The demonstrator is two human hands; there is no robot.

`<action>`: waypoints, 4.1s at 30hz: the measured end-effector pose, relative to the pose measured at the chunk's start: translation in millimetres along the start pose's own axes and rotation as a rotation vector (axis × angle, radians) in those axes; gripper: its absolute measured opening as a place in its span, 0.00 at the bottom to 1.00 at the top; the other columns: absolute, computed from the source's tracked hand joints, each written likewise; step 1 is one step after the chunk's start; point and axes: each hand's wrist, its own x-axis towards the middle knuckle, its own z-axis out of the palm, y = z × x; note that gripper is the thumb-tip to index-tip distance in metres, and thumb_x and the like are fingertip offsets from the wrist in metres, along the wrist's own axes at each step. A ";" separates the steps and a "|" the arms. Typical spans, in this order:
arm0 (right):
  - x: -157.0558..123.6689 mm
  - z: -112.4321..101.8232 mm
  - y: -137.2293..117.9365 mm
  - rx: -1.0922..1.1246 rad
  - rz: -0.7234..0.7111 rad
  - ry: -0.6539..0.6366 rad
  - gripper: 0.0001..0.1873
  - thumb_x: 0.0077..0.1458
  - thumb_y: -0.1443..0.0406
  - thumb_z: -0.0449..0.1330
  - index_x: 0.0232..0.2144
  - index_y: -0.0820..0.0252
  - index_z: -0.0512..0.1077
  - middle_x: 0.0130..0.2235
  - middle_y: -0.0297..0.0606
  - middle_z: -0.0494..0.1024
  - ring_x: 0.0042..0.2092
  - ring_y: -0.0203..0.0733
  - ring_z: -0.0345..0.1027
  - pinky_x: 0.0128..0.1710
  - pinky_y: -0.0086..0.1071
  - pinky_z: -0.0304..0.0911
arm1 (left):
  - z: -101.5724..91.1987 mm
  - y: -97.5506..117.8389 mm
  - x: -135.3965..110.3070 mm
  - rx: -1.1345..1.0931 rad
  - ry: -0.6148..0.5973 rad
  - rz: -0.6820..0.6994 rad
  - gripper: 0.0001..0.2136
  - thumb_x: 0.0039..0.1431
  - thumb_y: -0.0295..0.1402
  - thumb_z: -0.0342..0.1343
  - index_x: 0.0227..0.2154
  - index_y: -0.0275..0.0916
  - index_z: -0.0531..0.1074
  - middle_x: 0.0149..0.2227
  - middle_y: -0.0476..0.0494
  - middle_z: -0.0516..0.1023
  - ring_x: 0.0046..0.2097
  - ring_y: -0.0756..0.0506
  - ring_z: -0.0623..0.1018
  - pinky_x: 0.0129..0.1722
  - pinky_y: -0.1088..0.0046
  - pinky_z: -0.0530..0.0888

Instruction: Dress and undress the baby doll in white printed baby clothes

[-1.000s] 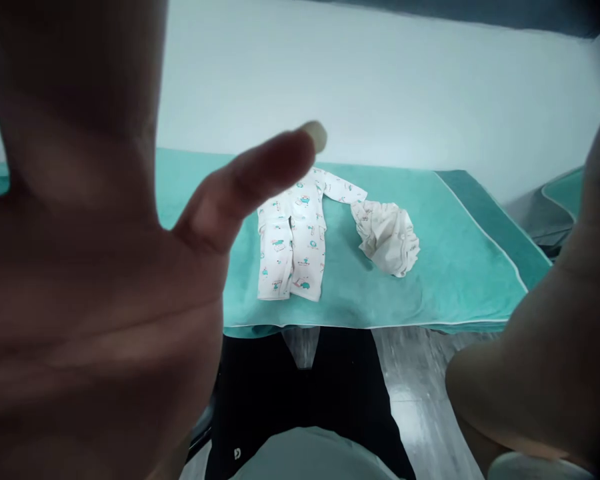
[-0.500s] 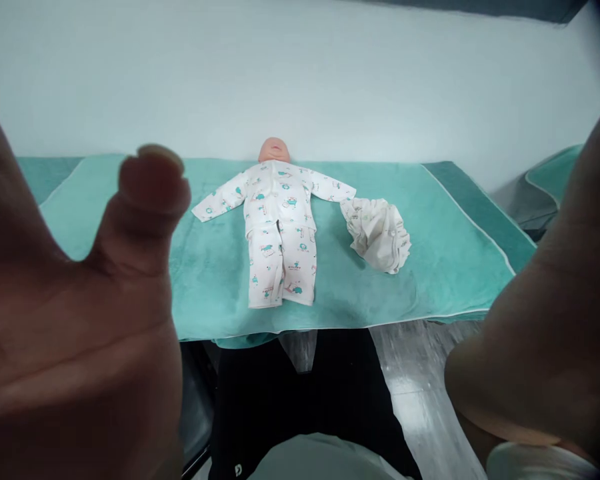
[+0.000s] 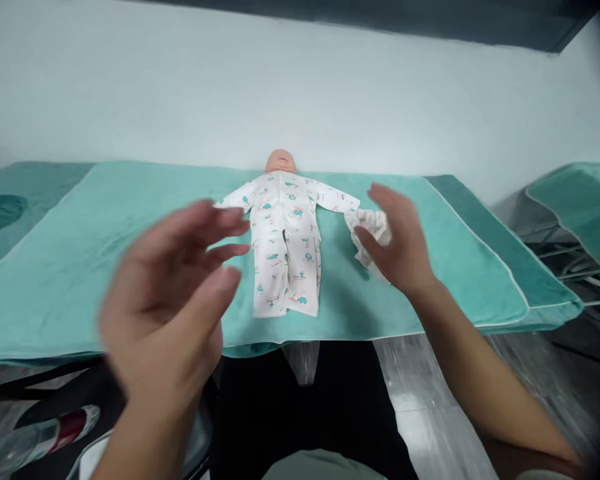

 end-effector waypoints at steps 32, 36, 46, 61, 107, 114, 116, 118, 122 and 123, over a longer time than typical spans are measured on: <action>212.0 243.3 -3.1 -0.037 0.269 -0.346 0.12 0.62 0.59 0.50 0.32 0.57 0.70 0.34 0.44 0.77 0.37 0.49 0.69 0.34 0.35 0.57 | 44.5 -281.9 225.8 0.614 -0.264 -0.011 0.16 0.64 0.28 0.47 0.45 0.43 0.78 0.47 0.43 0.75 0.50 0.43 0.76 0.56 0.64 0.70; 211.7 248.5 6.9 0.071 0.268 -0.314 0.14 0.59 0.59 0.52 0.24 0.56 0.67 0.28 0.38 0.74 0.30 0.42 0.63 0.30 0.32 0.51 | 42.1 -280.1 225.5 0.623 -0.294 -0.024 0.18 0.64 0.26 0.45 0.48 0.45 0.78 0.46 0.43 0.73 0.49 0.44 0.76 0.56 0.66 0.70; 212.1 259.3 20.8 0.478 0.379 -0.144 0.16 0.58 0.59 0.53 0.20 0.56 0.59 0.22 0.29 0.64 0.28 0.37 0.56 0.30 0.31 0.50 | 42.1 -272.1 224.6 0.645 -0.315 -0.030 0.18 0.64 0.27 0.45 0.48 0.46 0.78 0.42 0.44 0.73 0.47 0.44 0.75 0.54 0.66 0.70; 152.1 231.1 -10.7 0.546 0.406 0.123 0.15 0.62 0.55 0.53 0.29 0.56 0.66 0.25 0.28 0.69 0.28 0.35 0.61 0.32 0.29 0.54 | 29.2 -259.6 189.3 0.495 -0.352 0.213 0.13 0.63 0.25 0.49 0.37 0.44 0.79 0.48 0.45 0.76 0.52 0.44 0.72 0.55 0.62 0.69; 131.0 213.5 -16.1 0.730 0.485 0.184 0.16 0.62 0.53 0.53 0.28 0.55 0.63 0.23 0.29 0.63 0.26 0.36 0.57 0.28 0.31 0.56 | 19.2 -241.2 176.6 0.312 -0.447 0.109 0.08 0.61 0.26 0.53 0.37 0.43 0.76 0.55 0.43 0.74 0.59 0.42 0.71 0.61 0.57 0.67; 132.3 183.0 -29.9 0.298 0.139 -0.415 0.26 0.61 0.50 0.55 0.17 0.57 0.59 0.18 0.32 0.63 0.23 0.35 0.52 0.26 0.34 0.44 | 3.5 -231.5 182.5 0.398 -0.724 0.087 0.11 0.57 0.22 0.52 0.32 0.43 0.77 0.60 0.48 0.70 0.63 0.40 0.67 0.62 0.54 0.65; 132.2 176.0 -33.1 0.201 0.140 -0.530 0.23 0.58 0.52 0.59 0.18 0.57 0.61 0.18 0.33 0.65 0.22 0.36 0.52 0.25 0.34 0.42 | 0.5 -230.2 184.0 0.405 -0.765 0.077 0.09 0.59 0.25 0.53 0.33 0.44 0.77 0.62 0.48 0.69 0.64 0.39 0.65 0.61 0.55 0.67; 131.5 172.2 -34.0 0.151 0.144 -0.569 0.20 0.56 0.56 0.60 0.18 0.57 0.62 0.20 0.35 0.67 0.23 0.36 0.54 0.25 0.34 0.42 | -0.6 -229.6 184.5 0.411 -0.775 0.078 0.06 0.61 0.29 0.56 0.34 0.45 0.78 0.62 0.48 0.68 0.65 0.39 0.64 0.61 0.55 0.66; 134.1 172.2 -21.2 0.345 0.195 -0.659 0.17 0.55 0.61 0.58 0.18 0.57 0.60 0.19 0.32 0.67 0.22 0.35 0.58 0.23 0.32 0.46 | -1.4 -228.8 185.4 0.415 -0.797 0.069 0.02 0.59 0.34 0.61 0.34 0.44 0.76 0.63 0.47 0.66 0.65 0.37 0.63 0.63 0.52 0.64; 135.5 173.1 -14.8 0.468 0.224 -0.715 0.17 0.56 0.61 0.57 0.18 0.57 0.60 0.19 0.31 0.67 0.21 0.35 0.60 0.23 0.31 0.49 | -1.6 -228.5 185.7 0.414 -0.806 0.065 0.03 0.59 0.35 0.62 0.35 0.44 0.76 0.63 0.47 0.66 0.65 0.37 0.63 0.63 0.51 0.64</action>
